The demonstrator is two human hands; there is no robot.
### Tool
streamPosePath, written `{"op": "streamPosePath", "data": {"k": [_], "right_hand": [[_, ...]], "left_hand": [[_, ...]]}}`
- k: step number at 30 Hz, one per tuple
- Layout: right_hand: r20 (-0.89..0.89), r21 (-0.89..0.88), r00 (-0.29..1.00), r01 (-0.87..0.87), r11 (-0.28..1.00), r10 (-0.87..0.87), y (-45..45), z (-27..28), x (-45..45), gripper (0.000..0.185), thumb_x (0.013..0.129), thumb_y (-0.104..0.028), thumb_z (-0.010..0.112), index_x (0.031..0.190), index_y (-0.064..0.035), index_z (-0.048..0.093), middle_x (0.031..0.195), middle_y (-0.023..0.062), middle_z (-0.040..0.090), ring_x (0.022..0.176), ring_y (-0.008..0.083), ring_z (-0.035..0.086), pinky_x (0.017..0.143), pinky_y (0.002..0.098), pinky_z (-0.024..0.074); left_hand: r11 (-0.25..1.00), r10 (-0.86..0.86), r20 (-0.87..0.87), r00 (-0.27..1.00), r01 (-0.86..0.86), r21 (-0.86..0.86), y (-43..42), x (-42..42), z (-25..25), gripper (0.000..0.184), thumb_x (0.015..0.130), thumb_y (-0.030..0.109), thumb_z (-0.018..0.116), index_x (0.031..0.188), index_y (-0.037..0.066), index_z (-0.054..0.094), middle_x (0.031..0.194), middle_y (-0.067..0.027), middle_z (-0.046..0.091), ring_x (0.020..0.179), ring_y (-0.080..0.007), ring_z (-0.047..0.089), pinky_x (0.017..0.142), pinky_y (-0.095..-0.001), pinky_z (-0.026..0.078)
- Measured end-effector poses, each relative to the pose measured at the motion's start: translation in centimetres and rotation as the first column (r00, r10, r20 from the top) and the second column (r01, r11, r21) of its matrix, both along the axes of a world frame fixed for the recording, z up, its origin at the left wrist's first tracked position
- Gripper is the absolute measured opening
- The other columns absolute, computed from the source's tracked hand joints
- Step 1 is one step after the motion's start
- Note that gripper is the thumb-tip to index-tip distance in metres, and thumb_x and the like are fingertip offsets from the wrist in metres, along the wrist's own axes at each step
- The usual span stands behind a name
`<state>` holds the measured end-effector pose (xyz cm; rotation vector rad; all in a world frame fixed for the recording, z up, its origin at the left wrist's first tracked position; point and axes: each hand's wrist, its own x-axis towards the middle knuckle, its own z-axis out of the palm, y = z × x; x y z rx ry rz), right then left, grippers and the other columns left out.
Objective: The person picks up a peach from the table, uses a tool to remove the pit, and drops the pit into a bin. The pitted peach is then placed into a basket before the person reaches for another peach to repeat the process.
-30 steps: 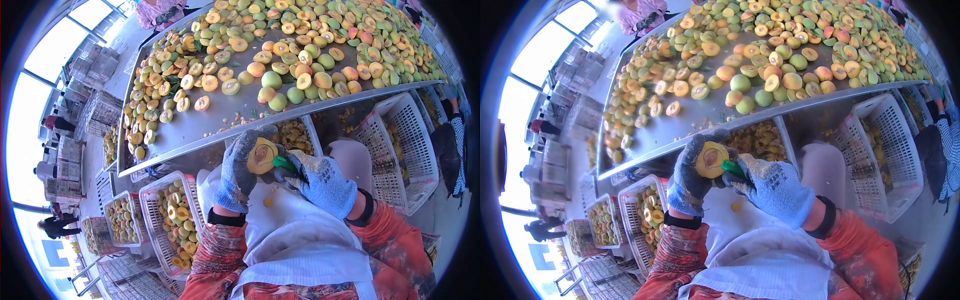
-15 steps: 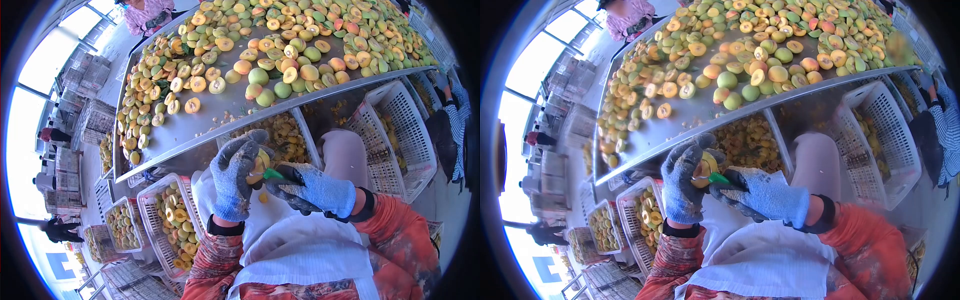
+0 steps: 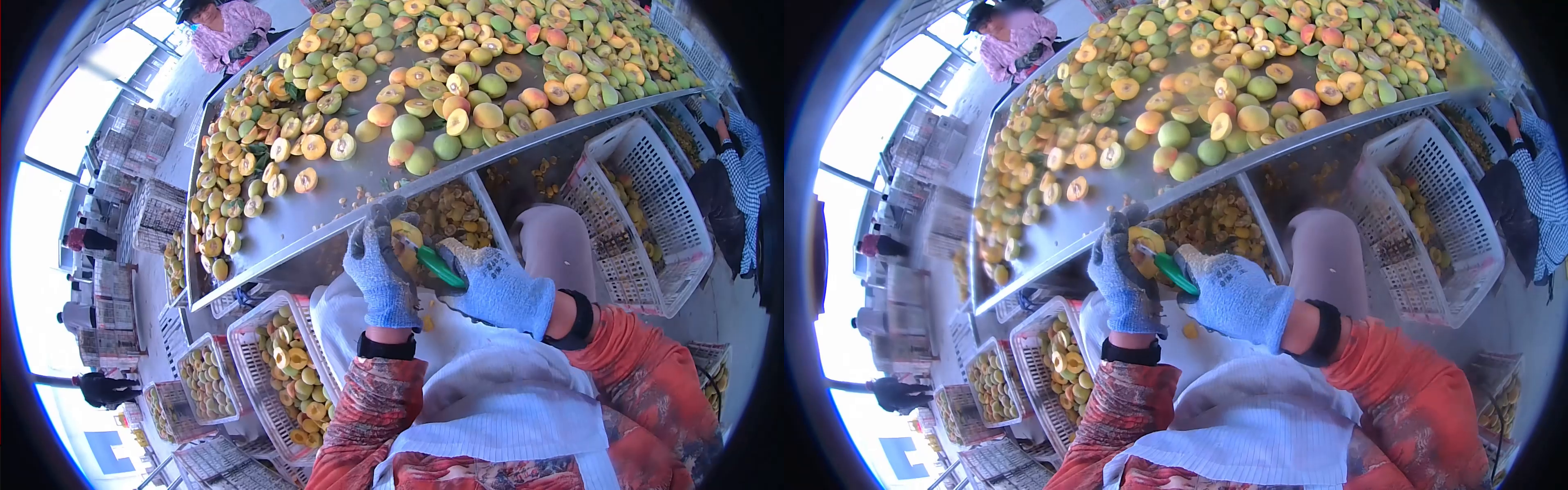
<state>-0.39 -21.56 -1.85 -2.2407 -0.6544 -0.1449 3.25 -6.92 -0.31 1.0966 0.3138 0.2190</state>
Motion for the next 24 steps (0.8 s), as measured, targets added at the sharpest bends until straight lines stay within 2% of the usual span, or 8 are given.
{"op": "streamPosePath", "data": {"k": [1, 3, 7, 9, 13, 18, 20, 24], "right_hand": [[0.0, 0.001, 1.0, 0.001, 1.0, -0.001, -0.3, 1.5, 0.3, 0.049, 0.075, -0.017, 0.064, 0.118, -0.0021, 0.046, 0.071, 0.0115, 0.057, 0.053, 0.0214, 0.059, 0.048, 0.0344, 0.0471], [-0.79, 0.379, 0.534, 0.039, 0.924, 0.301, -0.7, 5.9, 0.7, 0.039, 0.075, -0.015, 0.064, 0.109, -0.0029, 0.047, 0.067, 0.0067, 0.053, 0.046, 0.0147, 0.052, 0.04, 0.029, 0.0437], [-0.76, 0.391, 0.575, 0.03, 0.92, 0.304, -0.9, 5.7, 0.2, 0.036, 0.074, -0.011, 0.061, 0.104, -0.0017, 0.044, 0.069, 0.0127, 0.056, 0.046, 0.0177, 0.054, 0.039, 0.0313, 0.0429], [-0.163, 0.121, 0.982, -0.074, 0.99, 0.093, -0.3, 0.0, -0.5, 0.034, 0.072, -0.011, 0.058, 0.102, -0.0007, 0.045, 0.072, 0.0199, 0.059, 0.049, 0.0239, 0.058, 0.042, 0.0356, 0.0456], [-0.786, 0.195, 0.57, -0.138, 0.971, 0.238, -2.2, 5.0, 0.3, 0.042, 0.072, -0.02, 0.064, 0.105, 0.0003, 0.046, 0.076, 0.0227, 0.06, 0.071, 0.0382, 0.061, 0.062, 0.043, 0.0473], [-0.444, 0.171, 0.863, -0.18, 0.969, 0.239, -1.0, 0.1, 0.1, 0.037, 0.07, -0.011, 0.058, 0.103, 0.0012, 0.045, 0.069, 0.017, 0.058, 0.048, 0.0231, 0.058, 0.041, 0.0341, 0.0448], [-0.575, 0.194, 0.772, -0.191, 0.962, 0.269, -0.9, 0.2, 0.6, 0.036, 0.07, -0.01, 0.059, 0.102, 0.001, 0.046, 0.066, 0.0134, 0.056, 0.048, 0.0204, 0.056, 0.039, 0.0328, 0.043], [-0.78, 0.625, 0.121, 0.127, 0.77, 0.614, -1.3, 2.9, 1.6, 0.033, 0.073, -0.014, 0.065, 0.098, -0.0028, 0.047, 0.064, 0.0041, 0.051, 0.045, 0.012, 0.048, 0.037, 0.0265, 0.0385]], "left_hand": [[0.988, 0.03, 0.068, 0.997, -0.04, 0.146, 0.2, 0.1, -0.2, 0.027, 0.086, 0.019, 0.06, 0.102, -0.003, 0.061, 0.09, -0.0091, 0.063, 0.072, -0.0146, 0.06, 0.062, -0.0238, 0.049], [0.935, -0.006, 0.155, 0.988, -0.049, 0.351, 0.8, -0.3, 0.5, 0.025, 0.086, 0.017, 0.06, 0.101, -0.003, 0.062, 0.09, -0.0091, 0.064, 0.071, -0.0127, 0.059, 0.061, -0.022, 0.047], [0.776, -0.166, 0.151, 0.974, 0.035, 0.63, 1.0, 0.1, 1.0, 0.025, 0.086, 0.014, 0.059, 0.102, -0.005, 0.061, 0.09, -0.0109, 0.065, 0.07, -0.0131, 0.059, 0.061, -0.0228, 0.048], [0.857, -0.237, -0.016, 0.971, 0.217, 0.467, 1.3, 0.5, 0.3, 0.021, 0.085, 0.009, 0.057, 0.1, -0.006, 0.062, 0.086, -0.0124, 0.066, 0.069, -0.0155, 0.061, 0.061, -0.0246, 0.05], [0.94, -0.229, -0.107, 0.967, 0.249, 0.233, 0.7, 0.1, -0.5, 0.017, 0.084, 0.005, 0.056, 0.095, -0.005, 0.065, 0.081, -0.0119, 0.066, 0.063, -0.0163, 0.062, 0.056, -0.0246, 0.05], [0.88, -0.156, -0.078, 0.985, 0.175, 0.442, 1.0, -0.4, -1.3, 0.018, 0.087, 0.008, 0.055, 0.097, -0.004, 0.065, 0.08, -0.007, 0.066, 0.065, -0.0083, 0.058, 0.055, -0.0216, 0.046], [0.811, -0.158, -0.011, 0.987, 0.136, 0.569, 1.1, -0.8, -0.7, 0.021, 0.09, 0.011, 0.053, 0.096, -0.004, 0.065, 0.08, -0.0068, 0.066, 0.065, -0.0062, 0.056, 0.054, -0.0216, 0.045], [0.585, -0.32, 0.019, 0.947, 0.182, 0.791, 1.8, 0.1, 0.5, 0.028, 0.093, 0.017, 0.047, 0.098, -0.006, 0.063, 0.087, -0.0093, 0.067, 0.06, -0.0087, 0.054, 0.052, -0.022, 0.043]]}}
